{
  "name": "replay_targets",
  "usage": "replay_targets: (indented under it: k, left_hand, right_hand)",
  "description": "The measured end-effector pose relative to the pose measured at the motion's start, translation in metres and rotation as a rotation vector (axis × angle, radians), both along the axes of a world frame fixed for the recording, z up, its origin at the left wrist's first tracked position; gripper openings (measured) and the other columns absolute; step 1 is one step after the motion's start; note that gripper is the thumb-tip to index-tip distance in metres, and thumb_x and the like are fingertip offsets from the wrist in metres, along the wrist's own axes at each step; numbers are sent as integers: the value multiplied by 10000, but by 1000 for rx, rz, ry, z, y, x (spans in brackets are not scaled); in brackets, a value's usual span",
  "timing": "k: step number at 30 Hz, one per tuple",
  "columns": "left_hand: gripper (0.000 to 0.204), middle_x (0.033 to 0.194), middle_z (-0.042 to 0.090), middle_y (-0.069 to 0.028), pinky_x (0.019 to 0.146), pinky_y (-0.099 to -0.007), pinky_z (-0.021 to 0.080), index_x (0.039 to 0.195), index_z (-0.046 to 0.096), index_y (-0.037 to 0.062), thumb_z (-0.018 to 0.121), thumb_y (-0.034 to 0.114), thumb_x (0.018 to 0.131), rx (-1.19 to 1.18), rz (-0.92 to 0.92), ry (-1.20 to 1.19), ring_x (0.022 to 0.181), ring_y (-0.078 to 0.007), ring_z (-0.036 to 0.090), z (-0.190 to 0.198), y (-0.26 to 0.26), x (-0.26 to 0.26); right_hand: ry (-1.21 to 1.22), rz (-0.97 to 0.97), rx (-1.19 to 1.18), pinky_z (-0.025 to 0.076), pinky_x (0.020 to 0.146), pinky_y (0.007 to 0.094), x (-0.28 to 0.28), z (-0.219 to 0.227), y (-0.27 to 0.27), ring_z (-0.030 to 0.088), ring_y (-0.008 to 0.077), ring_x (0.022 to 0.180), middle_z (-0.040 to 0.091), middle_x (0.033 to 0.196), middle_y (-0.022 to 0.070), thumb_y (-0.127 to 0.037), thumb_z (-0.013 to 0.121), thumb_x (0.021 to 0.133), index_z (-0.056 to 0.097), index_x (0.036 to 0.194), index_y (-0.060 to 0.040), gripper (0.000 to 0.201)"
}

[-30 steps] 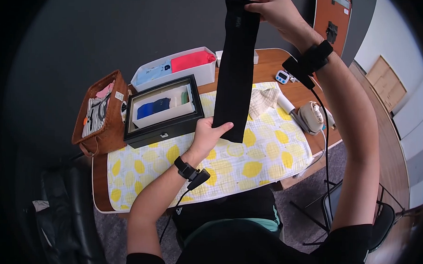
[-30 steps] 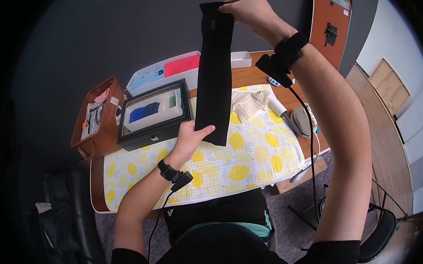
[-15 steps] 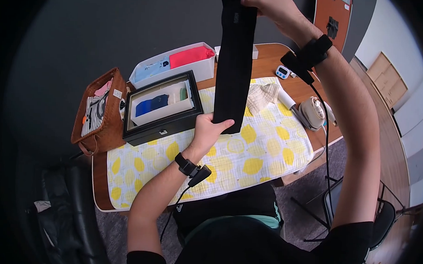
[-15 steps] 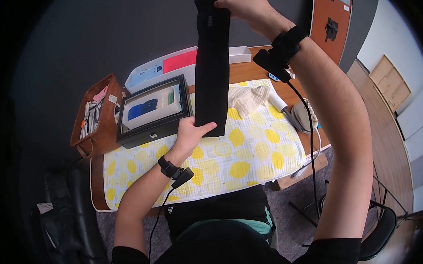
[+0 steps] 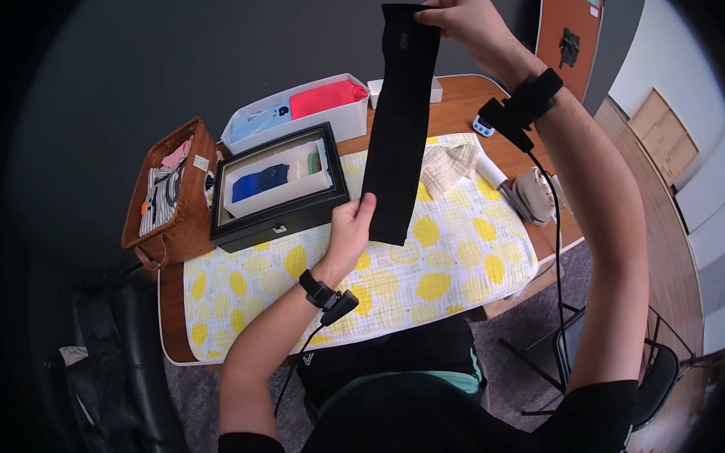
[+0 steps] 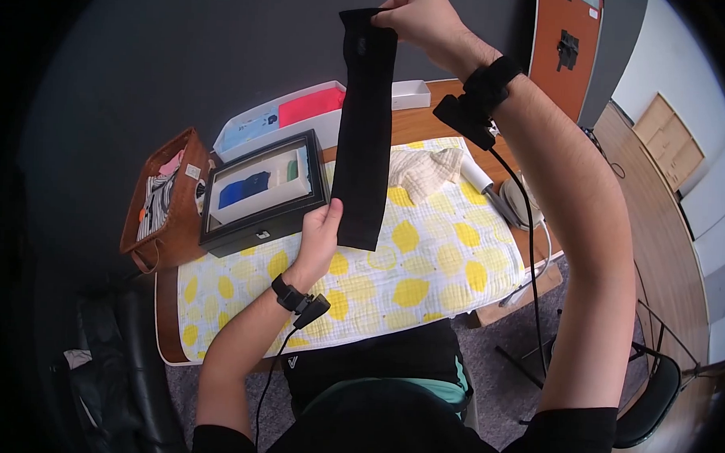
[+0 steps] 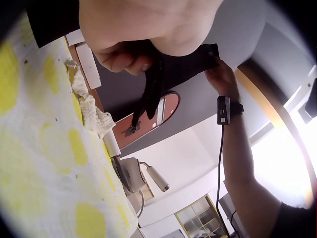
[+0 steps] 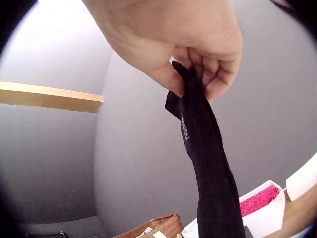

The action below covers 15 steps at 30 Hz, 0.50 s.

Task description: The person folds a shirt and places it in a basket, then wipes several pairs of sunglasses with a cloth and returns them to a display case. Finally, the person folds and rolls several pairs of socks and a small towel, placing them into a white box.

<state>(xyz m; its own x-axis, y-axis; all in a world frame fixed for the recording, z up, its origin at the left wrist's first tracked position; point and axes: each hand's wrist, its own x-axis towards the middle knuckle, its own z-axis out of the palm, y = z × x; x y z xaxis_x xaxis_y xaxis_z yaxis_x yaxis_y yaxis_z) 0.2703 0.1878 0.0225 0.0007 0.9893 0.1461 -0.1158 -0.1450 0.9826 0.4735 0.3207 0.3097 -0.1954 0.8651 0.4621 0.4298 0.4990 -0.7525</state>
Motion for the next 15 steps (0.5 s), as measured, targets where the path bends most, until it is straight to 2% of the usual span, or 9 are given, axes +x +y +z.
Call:
replay_targets:
  k: [2, 3, 5, 6, 8, 9, 11, 13, 15]
  left_hand:
    - [339, 883, 707, -13, 628, -211, 446, 958, 712, -31, 580, 263, 1062, 9, 51, -62, 725, -43, 573, -12, 2, -4]
    - [339, 883, 707, -13, 628, -211, 446, 958, 712, -31, 580, 263, 1062, 7, 53, -61, 725, -43, 573, -17, 3, -7]
    - [250, 996, 725, -55, 715, -210, 499, 1116, 656, -45, 590, 188, 1053, 118, 46, 48, 837, -66, 631, -12, -1, -8]
    - [250, 996, 725, -55, 715, -210, 499, 1116, 656, -45, 590, 188, 1053, 117, 47, 49, 837, -66, 631, -11, -4, -4]
    - [301, 1102, 720, -103, 829, -235, 538, 1281, 556, -55, 605, 108, 1033, 146, 153, -221, 973, -111, 664, 9, -16, 13]
    - [301, 1102, 720, -103, 829, -235, 538, 1281, 556, -55, 605, 108, 1033, 144, 153, -221, 973, -111, 664, 7, -17, 10]
    - [389, 1135, 717, -131, 895, -263, 552, 1346, 492, -67, 633, 51, 1003, 65, -2, -185, 1021, -157, 682, 0, -17, 4]
    - [328, 1114, 722, -113, 844, -249, 557, 1285, 555, -75, 648, 43, 993, 75, -28, -211, 969, -133, 686, -10, -15, 2]
    - [244, 1105, 725, -100, 826, -242, 557, 1201, 618, -75, 653, 46, 991, -71, -140, -86, 945, -111, 685, -20, -19, -9]
  right_hand:
    - [1, -6, 1, 535, 754, 323, 1, -4, 3, 669, 175, 766, 727, 822, 111, -62, 705, 898, 759, 946, 87, 166]
    - [0, -12, 3, 536, 755, 325, 1, -7, 5, 670, 176, 766, 729, 822, 113, -61, 708, 897, 760, 942, 86, 163]
    - [-1, -15, -1, 538, 754, 325, 1, -11, 9, 671, 175, 764, 730, 824, 111, -56, 708, 898, 758, 943, 87, 158]
    - [-4, -19, -2, 540, 752, 324, 1, -12, 12, 672, 174, 763, 731, 826, 110, -51, 709, 899, 756, 945, 88, 154]
    - [18, 0, -15, 541, 749, 323, 1, -17, 17, 671, 171, 762, 732, 833, 107, -45, 708, 901, 756, 955, 84, 148]
    - [39, 17, -27, 542, 747, 321, 1, -19, 19, 670, 167, 760, 733, 839, 103, -40, 708, 903, 756, 965, 80, 143]
    - [36, 13, -28, 546, 751, 324, 1, -22, 20, 672, 165, 764, 735, 851, 101, -36, 703, 908, 757, 985, 71, 142]
    - [34, 9, -33, 550, 755, 326, 2, -29, 25, 674, 162, 767, 737, 862, 99, -32, 698, 914, 757, 1005, 62, 143]
    - [83, 83, -33, 566, 777, 328, 4, -45, 39, 693, 168, 812, 747, 890, 121, -37, 678, 939, 750, 1058, 46, 162]
